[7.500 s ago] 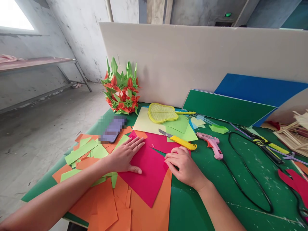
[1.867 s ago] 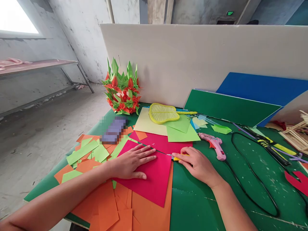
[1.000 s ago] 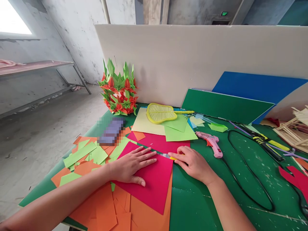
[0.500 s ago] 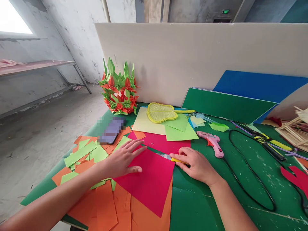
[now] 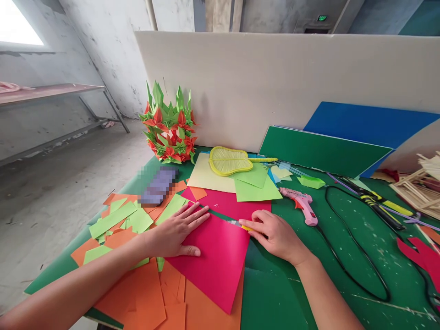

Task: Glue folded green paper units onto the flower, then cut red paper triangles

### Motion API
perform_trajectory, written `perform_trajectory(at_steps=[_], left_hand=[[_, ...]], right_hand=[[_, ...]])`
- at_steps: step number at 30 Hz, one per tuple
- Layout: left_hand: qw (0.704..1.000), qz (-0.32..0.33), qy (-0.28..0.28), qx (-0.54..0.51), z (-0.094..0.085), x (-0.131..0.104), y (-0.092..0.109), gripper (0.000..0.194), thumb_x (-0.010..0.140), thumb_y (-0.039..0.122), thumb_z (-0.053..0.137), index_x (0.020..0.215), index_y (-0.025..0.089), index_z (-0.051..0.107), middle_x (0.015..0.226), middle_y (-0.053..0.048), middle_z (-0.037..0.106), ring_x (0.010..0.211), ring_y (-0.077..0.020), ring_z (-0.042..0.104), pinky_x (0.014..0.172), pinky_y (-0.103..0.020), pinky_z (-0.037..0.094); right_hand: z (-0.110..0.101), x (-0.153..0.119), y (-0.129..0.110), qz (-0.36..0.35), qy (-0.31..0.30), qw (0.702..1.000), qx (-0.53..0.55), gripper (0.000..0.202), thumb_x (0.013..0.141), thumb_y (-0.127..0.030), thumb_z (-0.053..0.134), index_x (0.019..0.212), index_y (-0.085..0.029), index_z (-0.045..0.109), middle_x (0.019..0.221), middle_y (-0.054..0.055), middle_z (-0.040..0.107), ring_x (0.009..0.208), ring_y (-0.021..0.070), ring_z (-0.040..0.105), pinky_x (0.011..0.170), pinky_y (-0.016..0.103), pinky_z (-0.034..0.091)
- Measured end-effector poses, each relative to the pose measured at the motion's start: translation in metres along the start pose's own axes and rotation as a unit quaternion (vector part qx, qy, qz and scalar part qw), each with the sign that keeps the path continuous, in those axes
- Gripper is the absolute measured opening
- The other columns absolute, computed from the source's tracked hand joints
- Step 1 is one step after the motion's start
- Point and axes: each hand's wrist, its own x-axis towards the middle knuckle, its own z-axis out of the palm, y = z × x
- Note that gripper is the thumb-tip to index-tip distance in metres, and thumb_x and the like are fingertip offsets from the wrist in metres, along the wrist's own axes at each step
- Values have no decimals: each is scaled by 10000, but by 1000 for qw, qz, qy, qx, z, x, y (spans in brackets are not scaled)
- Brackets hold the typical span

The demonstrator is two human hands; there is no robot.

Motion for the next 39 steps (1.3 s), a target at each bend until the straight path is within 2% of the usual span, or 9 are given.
perform_trajectory(at_steps=[6, 11, 18, 21, 25, 27, 35, 39], left_hand=[[1000, -4, -10, 1, 2, 1, 0, 960, 777, 775, 409, 1517, 212, 168, 1568, -97, 183, 1436, -388, 101, 1159, -544, 110], [1000, 20, -3, -1, 7, 1, 6, 949, 778, 772, 412, 1514, 217, 184, 1566, -96, 196, 1433, -385, 134, 1162, -539, 106], [1000, 9, 13, -18, 6, 4, 14, 963, 764, 780, 419, 1497, 180, 249, 1561, -141, 189, 1430, -387, 149, 1160, -546, 113], [999, 41, 7, -35, 0, 2, 19, 948, 754, 766, 464, 1495, 213, 256, 1571, -123, 164, 1433, -391, 129, 1156, -567, 89], [993, 89, -43, -60, -2, 0, 25, 1025, 706, 791, 498, 1514, 251, 173, 1584, -86, 108, 1440, -384, 80, 1161, -563, 87], [992, 92, -63, -63, 0, -1, 25, 973, 743, 769, 480, 1515, 272, 159, 1584, -66, 103, 1442, -372, 77, 1164, -557, 87], [993, 75, -64, -62, -1, 3, 25, 771, 841, 678, 444, 1487, 293, 272, 1562, -31, 205, 1440, -334, 156, 1173, -511, 152], [993, 52, -35, -99, -3, 7, 26, 583, 919, 577, 396, 1435, 306, 388, 1528, -9, 323, 1426, -283, 244, 1175, -447, 196]], right_hand=[[1, -2, 6, 15, -18, 1000, 4, 382, 960, -265, 437, 1319, -332, 550, 975, 70, 590, 889, 186, 584, 726, 298, 506], [-1, -2, 9, 22, 7, 1000, 10, 380, 958, -299, 447, 1324, -337, 541, 951, 65, 603, 855, 178, 591, 674, 275, 506], [-7, -11, 16, 39, 32, 999, 15, 385, 949, -284, 466, 1321, -338, 548, 980, 68, 588, 901, 190, 583, 697, 278, 499], [-8, -16, 21, 63, 47, 997, 20, 375, 946, -289, 476, 1310, -319, 562, 997, 73, 572, 907, 191, 573, 669, 268, 491], [-7, -17, 22, 78, 57, 995, 38, 356, 947, -306, 468, 1282, -300, 589, 974, 66, 581, 882, 187, 588, 668, 271, 498], [-7, -16, 20, 80, 57, 994, 49, 354, 950, -309, 460, 1279, -305, 591, 971, 64, 584, 882, 186, 593, 677, 272, 503], [-3, -15, 20, 106, 84, 985, 103, 351, 945, -325, 468, 1268, -295, 604, 989, 67, 592, 860, 179, 599, 634, 253, 502], [-2, -16, 23, 123, 104, 977, 142, 350, 932, -348, 493, 1258, -303, 612, 986, 64, 592, 866, 179, 603, 667, 262, 514]])
